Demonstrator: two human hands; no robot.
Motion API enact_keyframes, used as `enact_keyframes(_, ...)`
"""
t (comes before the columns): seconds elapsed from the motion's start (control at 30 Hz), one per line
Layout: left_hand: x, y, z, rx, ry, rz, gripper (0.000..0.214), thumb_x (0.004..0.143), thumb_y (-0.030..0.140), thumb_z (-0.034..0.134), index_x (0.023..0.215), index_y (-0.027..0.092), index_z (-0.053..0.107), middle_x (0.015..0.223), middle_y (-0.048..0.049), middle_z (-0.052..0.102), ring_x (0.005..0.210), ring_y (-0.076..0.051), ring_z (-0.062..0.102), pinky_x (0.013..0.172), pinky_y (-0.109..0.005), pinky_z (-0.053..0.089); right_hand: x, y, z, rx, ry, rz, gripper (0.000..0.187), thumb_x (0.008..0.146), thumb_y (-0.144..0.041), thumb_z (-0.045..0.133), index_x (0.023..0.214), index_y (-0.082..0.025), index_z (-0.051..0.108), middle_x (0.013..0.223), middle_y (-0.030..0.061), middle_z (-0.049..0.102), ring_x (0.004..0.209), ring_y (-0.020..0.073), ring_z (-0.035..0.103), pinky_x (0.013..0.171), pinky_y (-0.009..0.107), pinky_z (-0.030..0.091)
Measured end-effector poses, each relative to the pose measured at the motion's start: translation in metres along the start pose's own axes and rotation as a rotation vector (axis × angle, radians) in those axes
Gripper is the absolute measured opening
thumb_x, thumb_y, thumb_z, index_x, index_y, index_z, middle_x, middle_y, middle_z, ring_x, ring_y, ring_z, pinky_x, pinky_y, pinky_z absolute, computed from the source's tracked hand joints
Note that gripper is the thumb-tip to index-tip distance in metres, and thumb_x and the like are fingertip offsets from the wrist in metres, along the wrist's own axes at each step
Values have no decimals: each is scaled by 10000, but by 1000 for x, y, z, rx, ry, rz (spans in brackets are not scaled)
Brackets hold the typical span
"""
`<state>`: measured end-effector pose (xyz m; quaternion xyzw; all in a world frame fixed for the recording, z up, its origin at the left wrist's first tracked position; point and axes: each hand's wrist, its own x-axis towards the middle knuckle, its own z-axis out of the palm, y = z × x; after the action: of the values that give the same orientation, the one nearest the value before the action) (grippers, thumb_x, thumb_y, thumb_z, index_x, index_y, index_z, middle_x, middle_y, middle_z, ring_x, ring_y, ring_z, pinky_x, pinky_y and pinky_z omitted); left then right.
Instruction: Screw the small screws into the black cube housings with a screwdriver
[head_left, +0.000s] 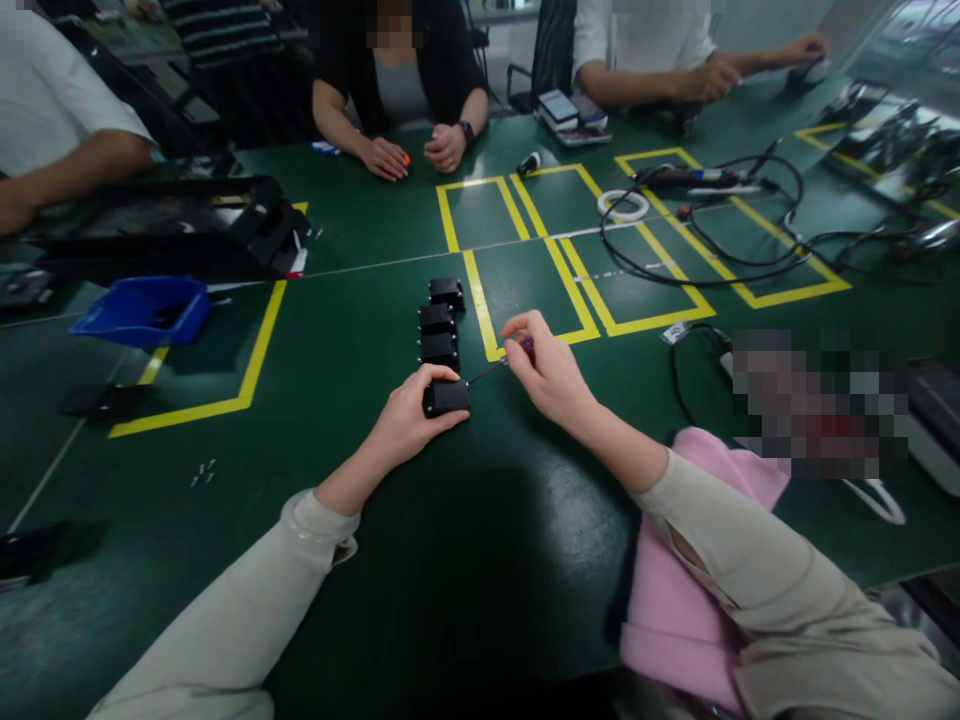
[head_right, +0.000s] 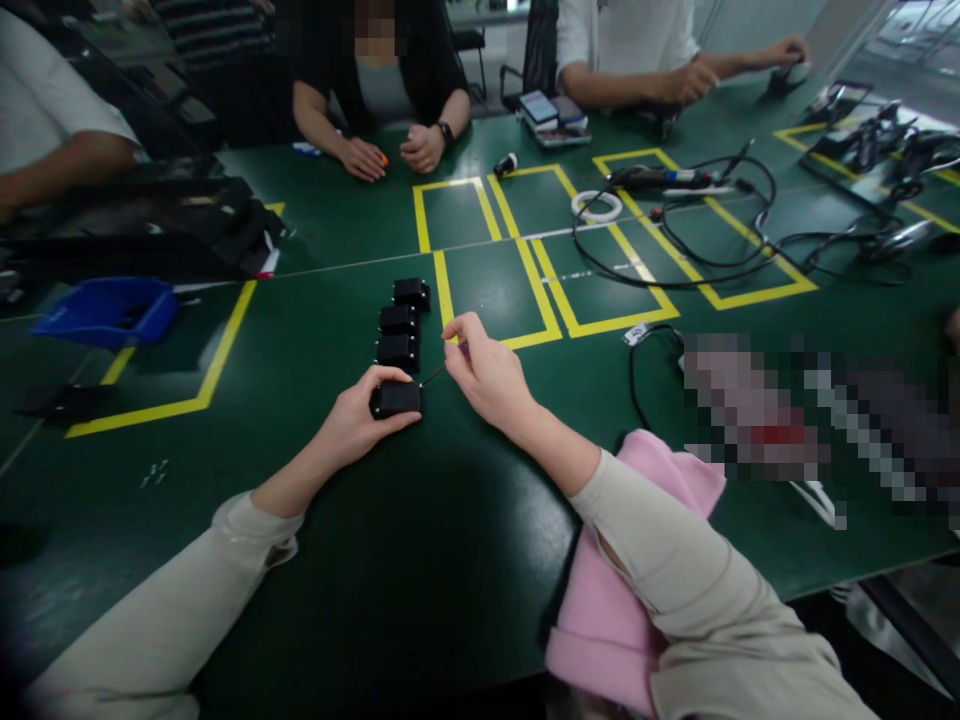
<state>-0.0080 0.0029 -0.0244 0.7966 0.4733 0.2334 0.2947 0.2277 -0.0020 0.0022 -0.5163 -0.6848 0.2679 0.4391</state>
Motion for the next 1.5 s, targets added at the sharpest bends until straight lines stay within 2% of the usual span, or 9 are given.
enact_keyframes(0.1, -1, -1, 0, -3, -18, 27, 403, 818, 373, 764, 1140, 222, 575, 1152, -52, 666, 1076, -261, 642, 953, -398, 483, -2, 1, 0, 6, 6, -16, 198, 972, -404, 503, 880, -229, 497, 687, -37, 533, 602, 120, 504, 632, 273, 346)
enact_keyframes(0.27, -2, -3, 1, -10, -30, 57, 398, 827, 349, 770, 1148, 222, 572, 1156, -51, 663, 1051, -253, 635, 925, -388, 474, -6, 1, -1, 13, 60, -71, 69, 958, -277, 496, 989, -219, 516, 781, -15, 602, 658, 119, 559, 653, 264, 397)
enact_keyframes(0.43, -3, -3, 0, -33, -47, 62, 396, 829, 347, 773, 1146, 227, 569, 1160, -51, 661, 1066, -258, 632, 930, -394, 473, -8, -1, -4, -2, 25, -81, 192, 971, -373, 547, 853, -227, 516, 677, -37, 549, 587, 109, 510, 595, 257, 370)
enact_keyframes(0.6, -2, -2, -1, -32, -54, 61, 394, 831, 341, 770, 1150, 233, 566, 1168, -50, 658, 1080, -260, 632, 935, -396, 480, -10, -3, -4, 2, 54, -127, 64, 973, -273, 515, 975, -214, 540, 789, -11, 609, 645, 110, 554, 632, 260, 402)
enact_keyframes(0.8, -3, -2, -2, -24, -61, 68, 393, 830, 350, 770, 1148, 235, 570, 1161, -48, 659, 1079, -260, 631, 933, -395, 481, -11, -4, -5, -5, 19, -115, 181, 993, -349, 532, 859, -229, 517, 673, -45, 544, 548, 92, 481, 566, 255, 359)
enact_keyframes(1.03, -1, -3, -1, -36, -33, 67, 387, 838, 334, 764, 1154, 228, 567, 1157, -47, 653, 1070, -251, 623, 922, -380, 472, -9, 1, -4, 9, 31, -99, 71, 987, -293, 539, 989, -223, 524, 773, -31, 566, 556, 89, 501, 574, 261, 396)
enact_keyframes(1.17, 0, -2, -1, -46, -23, 56, 383, 824, 330, 766, 1136, 228, 568, 1156, -50, 659, 1074, -257, 625, 938, -389, 471, -7, 4, -4, 23, 29, -84, 166, 988, -342, 553, 870, -235, 506, 645, -62, 506, 505, 88, 465, 544, 263, 367)
enact_keyframes(1.37, -1, -3, -1, -38, -20, 43, 393, 824, 338, 770, 1147, 233, 573, 1151, -47, 657, 1055, -254, 629, 922, -387, 476, -7, 6, -5, 36, 15, -75, 59, 985, -287, 530, 992, -228, 529, 723, -45, 551, 554, 94, 508, 570, 264, 388)
enact_keyframes(1.5, -1, -3, 0, -36, -16, 43, 392, 828, 336, 767, 1152, 235, 571, 1159, -45, 654, 1069, -255, 625, 927, -384, 470, -6, 5, -6, 38, -5, -65, 168, 994, -353, 538, 879, -233, 517, 596, -74, 478, 491, 93, 458, 541, 271, 352)
